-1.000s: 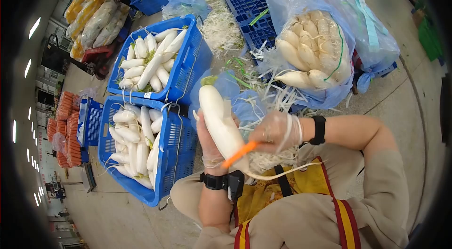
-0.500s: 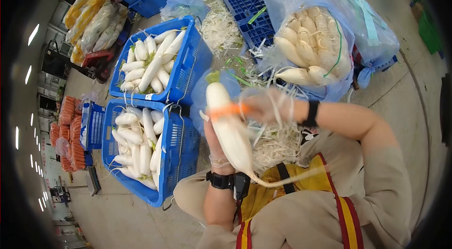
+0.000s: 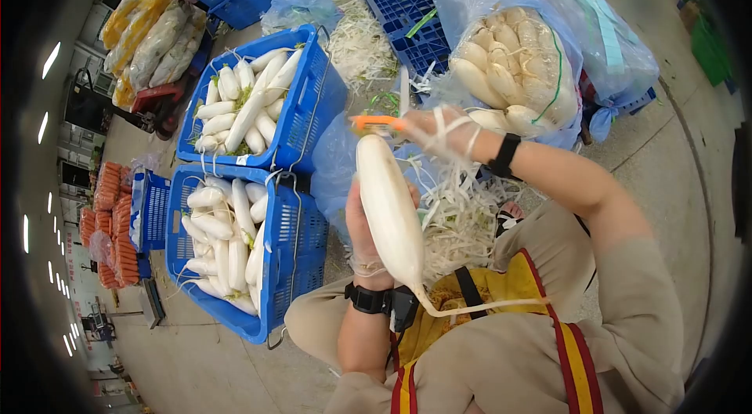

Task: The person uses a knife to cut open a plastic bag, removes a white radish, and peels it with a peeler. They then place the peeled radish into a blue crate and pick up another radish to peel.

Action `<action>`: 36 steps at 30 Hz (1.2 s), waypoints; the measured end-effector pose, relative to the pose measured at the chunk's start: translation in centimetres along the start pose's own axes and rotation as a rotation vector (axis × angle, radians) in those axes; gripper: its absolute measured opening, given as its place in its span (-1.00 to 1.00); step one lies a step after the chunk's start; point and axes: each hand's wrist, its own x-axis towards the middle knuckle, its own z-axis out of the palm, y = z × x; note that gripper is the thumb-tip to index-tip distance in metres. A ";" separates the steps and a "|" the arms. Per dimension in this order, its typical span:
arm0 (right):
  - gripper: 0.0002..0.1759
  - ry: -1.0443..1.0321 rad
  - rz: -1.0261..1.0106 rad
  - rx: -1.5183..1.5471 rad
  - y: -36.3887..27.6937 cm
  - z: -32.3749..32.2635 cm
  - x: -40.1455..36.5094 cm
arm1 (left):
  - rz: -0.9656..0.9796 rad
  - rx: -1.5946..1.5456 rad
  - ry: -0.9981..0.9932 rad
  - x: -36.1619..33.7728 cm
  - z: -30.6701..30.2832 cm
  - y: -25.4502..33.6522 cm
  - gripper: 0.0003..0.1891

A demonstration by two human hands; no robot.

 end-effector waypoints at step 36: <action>-0.76 -0.068 -0.368 -0.136 -3.4 -0.9 -3.9 | -0.127 -0.063 -0.036 -0.3 -1.6 0.9 -0.50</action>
